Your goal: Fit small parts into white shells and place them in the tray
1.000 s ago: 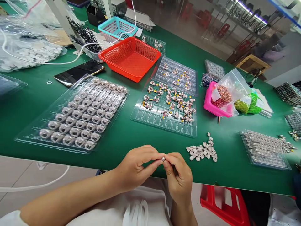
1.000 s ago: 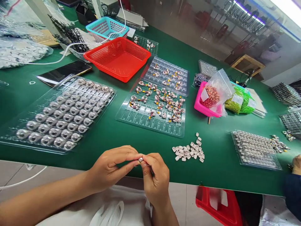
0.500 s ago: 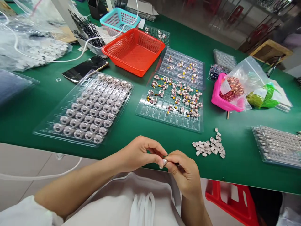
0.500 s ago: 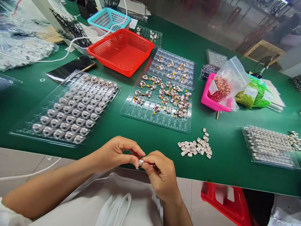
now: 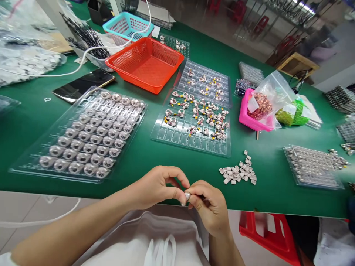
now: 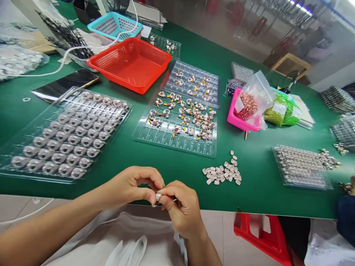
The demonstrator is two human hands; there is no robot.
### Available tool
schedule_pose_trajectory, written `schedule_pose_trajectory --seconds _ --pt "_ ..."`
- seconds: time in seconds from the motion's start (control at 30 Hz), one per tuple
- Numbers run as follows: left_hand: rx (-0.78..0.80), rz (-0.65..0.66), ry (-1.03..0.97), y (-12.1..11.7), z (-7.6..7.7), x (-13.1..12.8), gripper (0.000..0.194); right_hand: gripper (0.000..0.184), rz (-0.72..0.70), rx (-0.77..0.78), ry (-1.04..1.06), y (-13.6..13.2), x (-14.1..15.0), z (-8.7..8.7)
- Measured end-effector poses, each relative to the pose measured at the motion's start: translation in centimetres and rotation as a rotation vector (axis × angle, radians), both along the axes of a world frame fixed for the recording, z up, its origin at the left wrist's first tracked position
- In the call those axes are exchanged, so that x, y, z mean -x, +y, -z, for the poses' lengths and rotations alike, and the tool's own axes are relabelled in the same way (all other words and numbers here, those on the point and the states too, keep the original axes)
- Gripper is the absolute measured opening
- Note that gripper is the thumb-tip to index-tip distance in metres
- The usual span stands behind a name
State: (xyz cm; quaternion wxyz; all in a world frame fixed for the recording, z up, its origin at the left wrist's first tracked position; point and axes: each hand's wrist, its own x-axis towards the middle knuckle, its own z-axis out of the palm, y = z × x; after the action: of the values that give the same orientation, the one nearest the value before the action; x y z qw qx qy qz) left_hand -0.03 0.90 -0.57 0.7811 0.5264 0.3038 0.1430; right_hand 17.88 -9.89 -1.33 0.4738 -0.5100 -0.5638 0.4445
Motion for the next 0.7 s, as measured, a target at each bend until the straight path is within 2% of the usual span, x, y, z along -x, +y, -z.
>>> schedule_pose_trajectory --seconds 0.1,0.17,0.23,0.33,0.43,0.57,0.7 --pt "0.115 0.132 -0.118 0.3 0.3 -0.3 0.037 0.017 -0.014 -0.029 -0.062 0.1 -0.7 -0.6" --pt "0.152 0.214 -0.135 0.5 0.4 -0.2 0.034 0.022 -0.036 -0.034 -0.120 0.0 -1.4 -1.0" --pt "0.131 0.236 -0.085 0.6 0.4 0.1 0.025 0.028 -0.066 -0.025 -0.191 -0.2 -1.9 -1.2" --pt "0.013 0.143 0.051 0.5 -0.2 0.7 0.018 0.032 -0.082 -0.058 -0.317 -0.3 -2.2 -1.2" --pt "-0.036 0.021 0.122 -0.3 -1.0 0.8 0.017 0.036 -0.014 -0.191 -0.464 -0.1 -1.7 -0.8" --pt "-0.003 -0.116 0.090 -2.2 -1.2 0.6 0.015 0.043 0.100 -0.349 -0.543 0.3 -0.3 0.0" --pt "0.097 -0.111 0.003 -3.4 -0.7 0.7 0.016 0.039 0.170 -0.367 -0.457 0.5 0.6 0.5"
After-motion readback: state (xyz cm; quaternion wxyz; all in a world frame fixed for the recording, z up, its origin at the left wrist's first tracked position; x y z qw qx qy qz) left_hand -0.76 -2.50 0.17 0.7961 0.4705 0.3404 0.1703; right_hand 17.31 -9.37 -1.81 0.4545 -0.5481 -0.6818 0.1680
